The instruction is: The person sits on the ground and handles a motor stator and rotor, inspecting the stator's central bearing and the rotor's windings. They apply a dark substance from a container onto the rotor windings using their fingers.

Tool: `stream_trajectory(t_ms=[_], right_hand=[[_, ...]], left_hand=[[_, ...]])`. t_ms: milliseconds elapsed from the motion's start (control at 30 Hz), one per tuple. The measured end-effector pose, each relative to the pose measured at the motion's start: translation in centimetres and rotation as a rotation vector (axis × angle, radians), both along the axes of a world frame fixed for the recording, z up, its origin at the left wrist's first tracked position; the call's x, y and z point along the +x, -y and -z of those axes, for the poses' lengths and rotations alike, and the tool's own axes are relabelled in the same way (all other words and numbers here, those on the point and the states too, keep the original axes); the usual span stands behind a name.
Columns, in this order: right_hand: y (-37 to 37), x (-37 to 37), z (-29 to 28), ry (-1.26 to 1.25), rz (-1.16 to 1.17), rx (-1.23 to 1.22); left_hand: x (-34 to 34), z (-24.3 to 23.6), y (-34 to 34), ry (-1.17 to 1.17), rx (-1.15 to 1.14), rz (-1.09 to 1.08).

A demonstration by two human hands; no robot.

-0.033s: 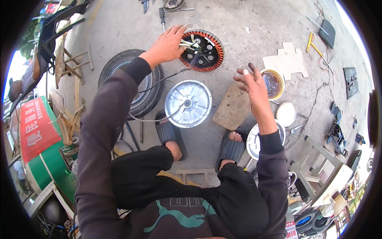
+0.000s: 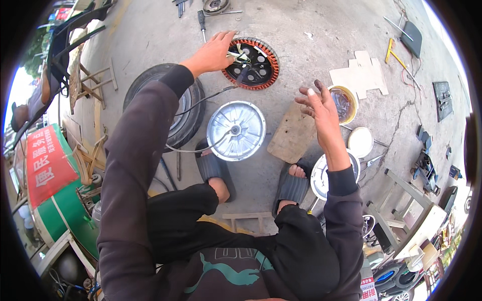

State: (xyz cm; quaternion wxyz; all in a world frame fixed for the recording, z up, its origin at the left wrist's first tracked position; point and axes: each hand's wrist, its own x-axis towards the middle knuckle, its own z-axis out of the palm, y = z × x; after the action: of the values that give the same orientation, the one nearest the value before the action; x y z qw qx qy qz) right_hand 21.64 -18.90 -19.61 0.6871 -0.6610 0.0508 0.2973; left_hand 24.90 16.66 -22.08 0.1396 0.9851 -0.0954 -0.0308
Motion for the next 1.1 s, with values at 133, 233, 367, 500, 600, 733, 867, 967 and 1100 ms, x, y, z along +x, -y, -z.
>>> stream_trajectory(t_ms=[133,233,367,500,600,733,867,967,1100], right_hand=[[4.3,-0.9,-0.5,0.007,0.119,-0.049],[8.6,-1.4,-0.6,0.132,0.204,-0.138],[12.7,-0.9,1.5,0.704,-0.012,-1.101],[12.4,0.2,3.8,0.935,-0.185,-1.201],[11.2,0.8,5.1,0.949,-0.253,-1.205],[10.8,1.2,6.7,0.902,-0.278,-1.272],[11.1,1.0,7.3,0.878,-0.281,-1.284],[10.8,1.0,7.0,0.865,-0.289,-1.270],[10.0,0.7,7.1,0.858,-0.180,-1.256]], left_hand=[[6.9,1.2,1.2,-0.492,-0.006,0.016],[8.6,0.0,1.6,-0.716,-0.057,0.069],[8.0,-0.4,3.5,-0.655,0.104,0.214],[5.7,-2.1,6.2,-0.528,0.121,0.251],[2.8,-2.6,6.6,-0.417,0.113,0.209],[-0.7,-3.7,7.3,-0.294,0.095,0.132],[-3.4,-3.2,8.9,-0.148,0.130,0.008],[-4.6,-2.8,9.0,-0.186,0.068,-0.119],[-5.4,-0.6,9.4,-0.160,-0.219,-0.505]])
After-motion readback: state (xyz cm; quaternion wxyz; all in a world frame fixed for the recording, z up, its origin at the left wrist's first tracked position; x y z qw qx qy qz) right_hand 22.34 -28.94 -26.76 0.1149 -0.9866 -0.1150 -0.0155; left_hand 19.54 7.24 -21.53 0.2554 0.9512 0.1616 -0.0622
